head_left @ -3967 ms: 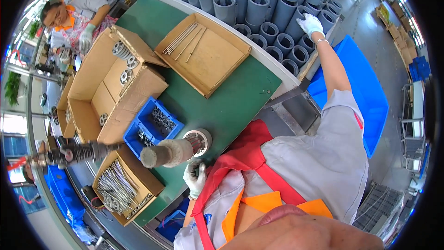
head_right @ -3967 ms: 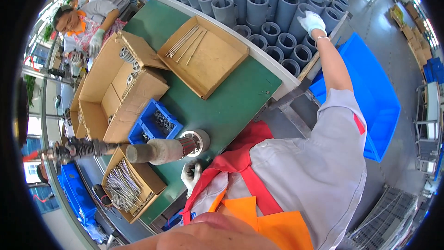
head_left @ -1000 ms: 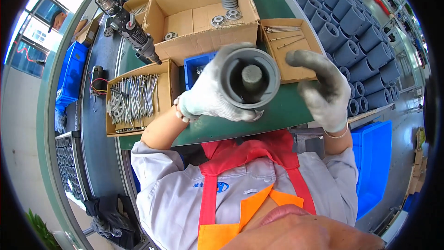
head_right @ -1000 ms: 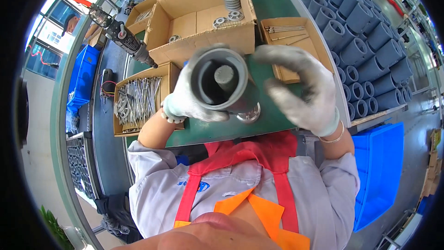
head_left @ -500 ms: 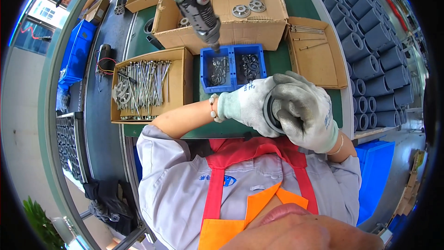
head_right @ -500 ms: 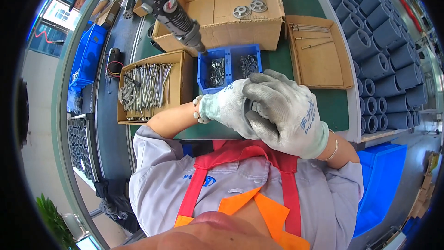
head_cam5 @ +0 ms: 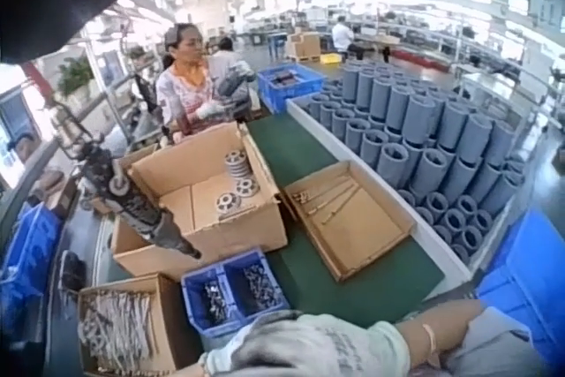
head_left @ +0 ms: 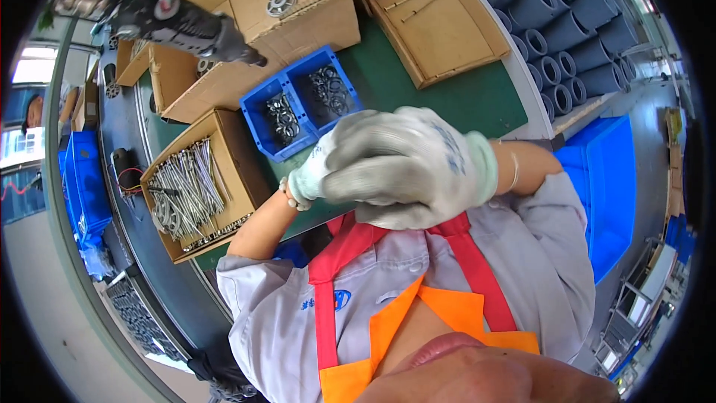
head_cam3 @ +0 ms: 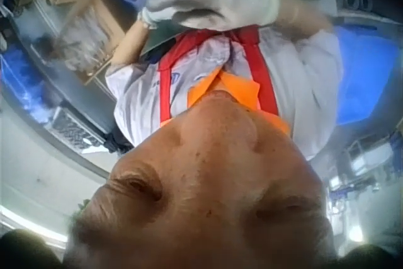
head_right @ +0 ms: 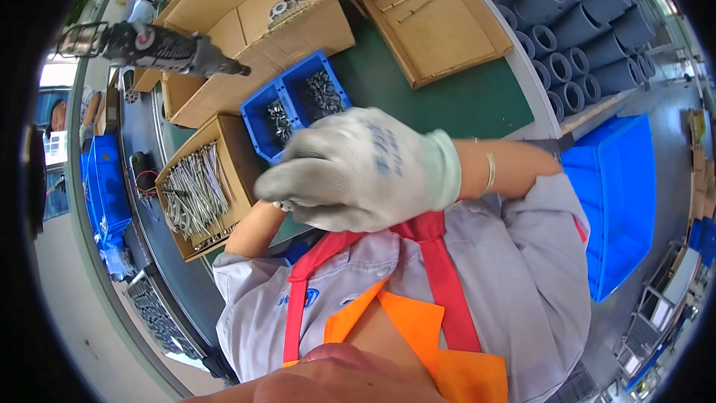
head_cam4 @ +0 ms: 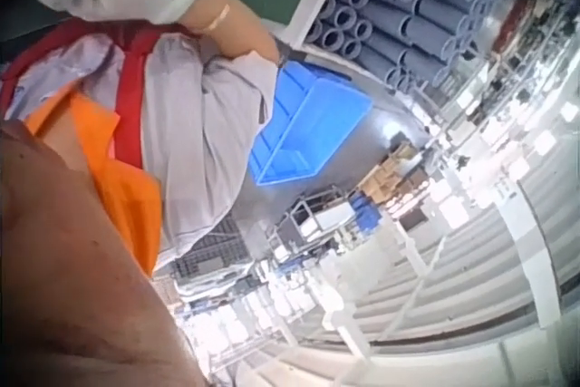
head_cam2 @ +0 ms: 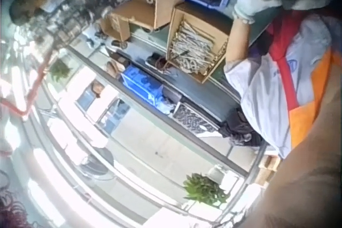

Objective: The person assembles electric motors by securing internal components, such as rotors and wires, into motor housings with screws, then attaches end caps using a pneumatic screwdriver.

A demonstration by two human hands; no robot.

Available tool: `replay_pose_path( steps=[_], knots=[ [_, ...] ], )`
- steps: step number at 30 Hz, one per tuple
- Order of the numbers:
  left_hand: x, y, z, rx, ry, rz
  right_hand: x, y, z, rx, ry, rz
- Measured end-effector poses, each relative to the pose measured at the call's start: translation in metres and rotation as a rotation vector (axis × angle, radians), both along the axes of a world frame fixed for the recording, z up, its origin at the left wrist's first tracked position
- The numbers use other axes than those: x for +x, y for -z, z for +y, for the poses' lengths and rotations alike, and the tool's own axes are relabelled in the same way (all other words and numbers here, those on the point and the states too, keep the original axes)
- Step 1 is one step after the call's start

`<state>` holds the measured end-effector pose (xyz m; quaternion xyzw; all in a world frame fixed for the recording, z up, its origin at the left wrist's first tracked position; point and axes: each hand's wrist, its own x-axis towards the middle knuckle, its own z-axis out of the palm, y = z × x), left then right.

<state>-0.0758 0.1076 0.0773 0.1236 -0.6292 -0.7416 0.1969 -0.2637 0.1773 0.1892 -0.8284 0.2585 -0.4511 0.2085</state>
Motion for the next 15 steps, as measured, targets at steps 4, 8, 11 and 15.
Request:
replay_pose_path(
  steps=[4,8,11,15],
  knots=[
    [0.012,0.003,0.017,-0.452,-0.100,-0.180,-0.051,-0.009,-0.036,0.328,-0.355,-0.130],
    [0.035,0.059,0.050,-0.026,-0.332,-0.023,-0.100,-0.021,-0.049,0.109,0.617,-0.542],
    [0.042,0.099,0.100,0.017,-0.627,-0.067,-0.117,0.050,-0.084,0.273,0.555,-0.390],
    [0.030,0.104,0.115,-0.168,-0.705,-0.315,-0.084,0.117,-0.107,0.238,0.727,-0.020]
  ],
)
